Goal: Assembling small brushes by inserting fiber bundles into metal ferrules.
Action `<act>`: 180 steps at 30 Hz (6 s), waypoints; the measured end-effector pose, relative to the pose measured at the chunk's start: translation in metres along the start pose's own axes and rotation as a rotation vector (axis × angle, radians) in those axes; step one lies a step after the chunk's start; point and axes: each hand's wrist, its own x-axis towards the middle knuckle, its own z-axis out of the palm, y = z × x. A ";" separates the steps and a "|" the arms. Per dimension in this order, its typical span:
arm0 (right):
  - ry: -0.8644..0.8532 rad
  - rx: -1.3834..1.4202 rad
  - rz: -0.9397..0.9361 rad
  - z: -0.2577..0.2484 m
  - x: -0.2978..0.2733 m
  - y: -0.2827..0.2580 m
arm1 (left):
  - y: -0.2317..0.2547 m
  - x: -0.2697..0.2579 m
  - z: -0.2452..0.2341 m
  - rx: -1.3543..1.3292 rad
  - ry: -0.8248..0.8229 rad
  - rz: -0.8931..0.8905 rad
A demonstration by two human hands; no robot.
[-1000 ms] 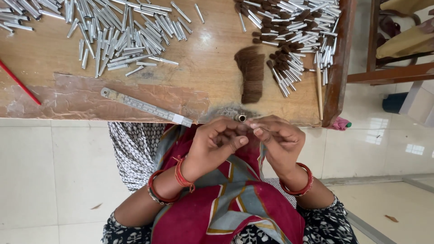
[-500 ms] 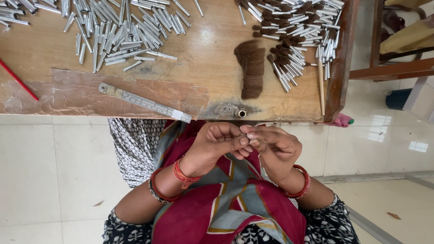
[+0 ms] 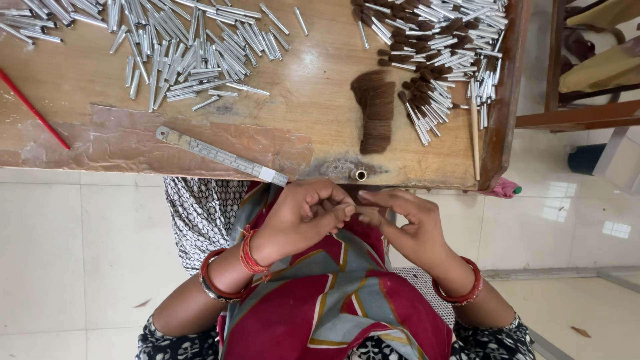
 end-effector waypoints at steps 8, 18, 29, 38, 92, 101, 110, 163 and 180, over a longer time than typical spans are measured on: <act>0.098 -0.070 -0.343 0.010 0.004 -0.008 | -0.005 0.002 0.001 -0.007 -0.034 0.044; 0.238 -0.251 -0.495 0.021 0.009 -0.019 | -0.013 0.007 -0.022 -0.039 -0.073 0.015; 0.307 -0.211 -0.390 0.019 0.010 -0.022 | 0.068 0.008 -0.135 1.406 0.828 0.442; 0.314 -0.005 -0.311 0.021 0.004 -0.013 | 0.028 0.001 -0.044 0.360 0.282 0.351; 0.183 -0.058 -0.207 0.003 0.008 -0.032 | -0.017 0.009 0.004 -0.483 0.145 0.105; 0.174 -0.060 -0.173 -0.004 0.017 -0.056 | -0.019 0.006 0.001 -0.440 0.164 0.138; 0.171 -0.001 -0.171 -0.003 0.002 -0.043 | -0.016 0.006 0.003 -0.450 0.142 0.179; 0.687 -0.805 0.076 -0.056 0.052 0.053 | -0.008 0.015 -0.003 -0.614 0.321 0.138; 0.301 -0.094 -0.197 0.008 0.001 -0.016 | -0.002 0.021 -0.001 -0.608 0.339 0.139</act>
